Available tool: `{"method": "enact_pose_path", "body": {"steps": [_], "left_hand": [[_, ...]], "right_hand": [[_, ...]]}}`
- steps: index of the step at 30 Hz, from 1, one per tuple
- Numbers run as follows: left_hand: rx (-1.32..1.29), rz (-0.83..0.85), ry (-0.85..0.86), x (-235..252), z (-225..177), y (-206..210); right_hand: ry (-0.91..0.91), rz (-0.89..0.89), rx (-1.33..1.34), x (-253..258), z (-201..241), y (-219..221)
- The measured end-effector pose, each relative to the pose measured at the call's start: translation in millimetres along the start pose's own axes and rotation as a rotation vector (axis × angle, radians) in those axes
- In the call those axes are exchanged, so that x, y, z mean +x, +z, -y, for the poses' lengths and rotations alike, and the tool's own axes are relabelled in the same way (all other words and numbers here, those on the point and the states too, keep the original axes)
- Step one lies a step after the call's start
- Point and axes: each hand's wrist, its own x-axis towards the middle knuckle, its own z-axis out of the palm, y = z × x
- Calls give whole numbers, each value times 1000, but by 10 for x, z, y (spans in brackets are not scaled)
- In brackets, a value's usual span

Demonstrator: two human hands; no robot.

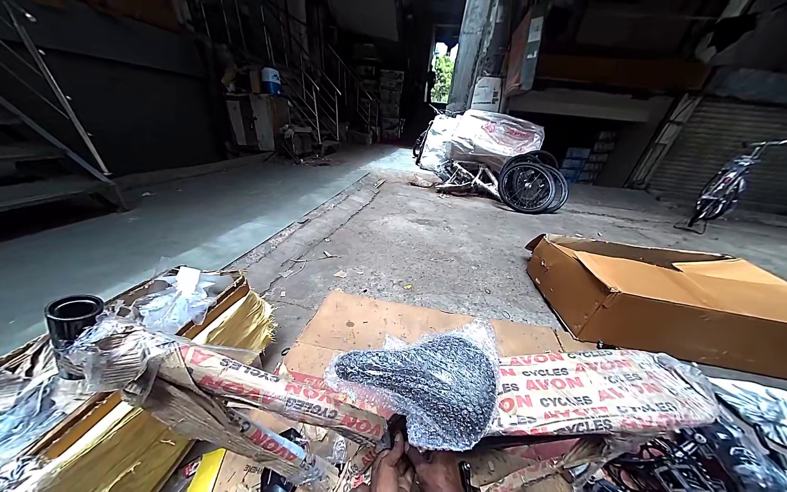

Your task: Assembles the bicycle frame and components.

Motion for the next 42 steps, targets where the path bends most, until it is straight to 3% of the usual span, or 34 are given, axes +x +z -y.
{"method": "enact_pose_path", "body": {"steps": [4,8,11,13,17,23,29,34,42], "left_hand": [[4,-9,-6,-28,-2,-4],[-1,-16,-5,-5,-26,-1],[-19,-10,-22,37,10,-52],[-21,3,-17,42,6,-48],[-18,17,-20,54,-14,-52],[-17,-6,-20,62,-18,-44],[-17,-28,-37,47,-37,-21],[-19,-44,-33,50,-38,-12],[-24,-22,-40,64,-38,-31]], "right_hand": [[-58,-29,-107,-10,10,-36],[-40,-93,100,61,-44,100],[-44,-139,15,19,96,125],[-71,-129,-45,-1,125,130],[-78,-63,104,25,-50,155],[-76,-29,-86,15,111,68],[-101,27,-154,42,-52,-37],[-53,134,-155,78,59,-118],[-151,96,-175,87,-11,-50]]}}
